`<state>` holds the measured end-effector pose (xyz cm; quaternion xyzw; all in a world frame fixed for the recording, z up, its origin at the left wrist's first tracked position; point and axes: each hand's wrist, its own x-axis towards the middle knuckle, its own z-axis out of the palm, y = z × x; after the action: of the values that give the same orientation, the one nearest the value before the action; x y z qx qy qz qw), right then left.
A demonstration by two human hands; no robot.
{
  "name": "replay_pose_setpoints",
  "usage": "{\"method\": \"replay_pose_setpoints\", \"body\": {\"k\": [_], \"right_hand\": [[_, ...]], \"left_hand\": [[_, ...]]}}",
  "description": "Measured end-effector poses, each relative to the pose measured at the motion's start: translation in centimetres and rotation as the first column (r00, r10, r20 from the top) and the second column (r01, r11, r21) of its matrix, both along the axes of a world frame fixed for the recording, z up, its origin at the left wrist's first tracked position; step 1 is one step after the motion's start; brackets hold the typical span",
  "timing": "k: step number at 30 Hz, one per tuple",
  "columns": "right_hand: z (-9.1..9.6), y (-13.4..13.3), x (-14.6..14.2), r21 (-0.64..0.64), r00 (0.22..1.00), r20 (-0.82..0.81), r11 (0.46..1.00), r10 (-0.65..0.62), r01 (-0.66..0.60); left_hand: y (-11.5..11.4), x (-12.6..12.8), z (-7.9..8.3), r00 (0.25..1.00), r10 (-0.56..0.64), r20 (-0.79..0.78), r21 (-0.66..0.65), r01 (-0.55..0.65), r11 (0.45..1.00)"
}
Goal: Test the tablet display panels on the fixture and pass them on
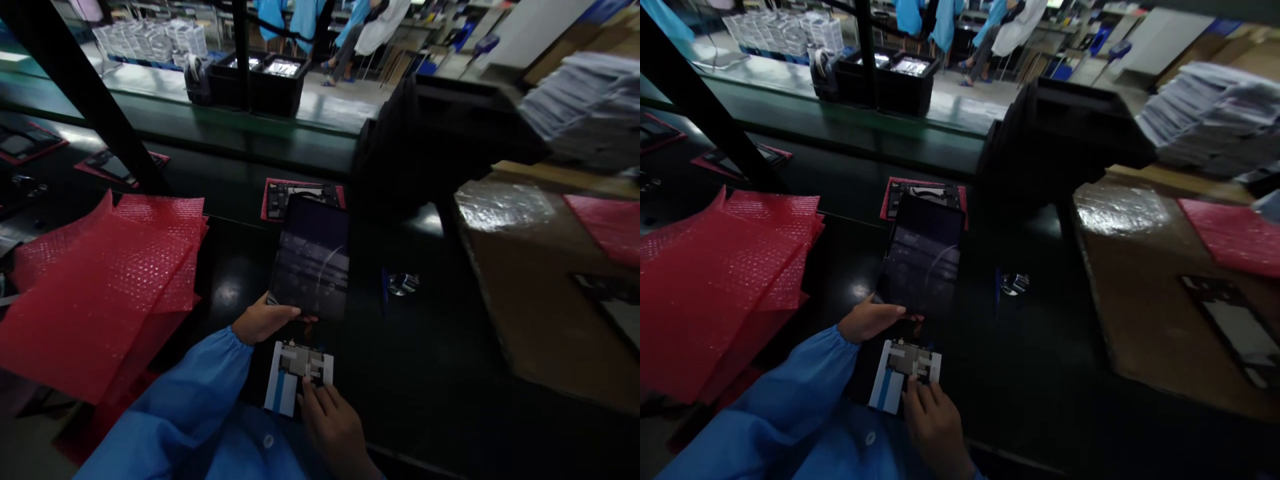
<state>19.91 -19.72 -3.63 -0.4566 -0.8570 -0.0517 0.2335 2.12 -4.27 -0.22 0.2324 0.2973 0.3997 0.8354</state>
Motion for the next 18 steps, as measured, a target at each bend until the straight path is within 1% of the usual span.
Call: {"method": "replay_pose_setpoints", "body": {"k": [2,5,11,18], "right_hand": [[-0.20,0.16,0.05,0.004,1.000,-0.023,1.000,-0.002,0.002],[-0.31,0.19,0.03,0.006,1.000,-0.009,1.000,-0.002,0.002],[-0.36,-0.04,-0.18,0.051,0.999,0.044,0.999,-0.022,0.020],[-0.97,0.17,0.03,0.081,1.000,0.006,0.997,-0.017,0.016]], "left_hand": [[-0.02,0.04,-0.05,1.000,0.007,0.022,0.013,-0.007,1.000],[0.02,0.06,-0.05,0.999,0.014,0.051,0.022,-0.015,1.000],[0.12,-0.12,-0.24,0.998,-0.029,0.053,0.054,0.026,0.998],[-0.08,0.04,-0.85,0.998,0.004,0.067,0.043,-0.007,0.999]]}}
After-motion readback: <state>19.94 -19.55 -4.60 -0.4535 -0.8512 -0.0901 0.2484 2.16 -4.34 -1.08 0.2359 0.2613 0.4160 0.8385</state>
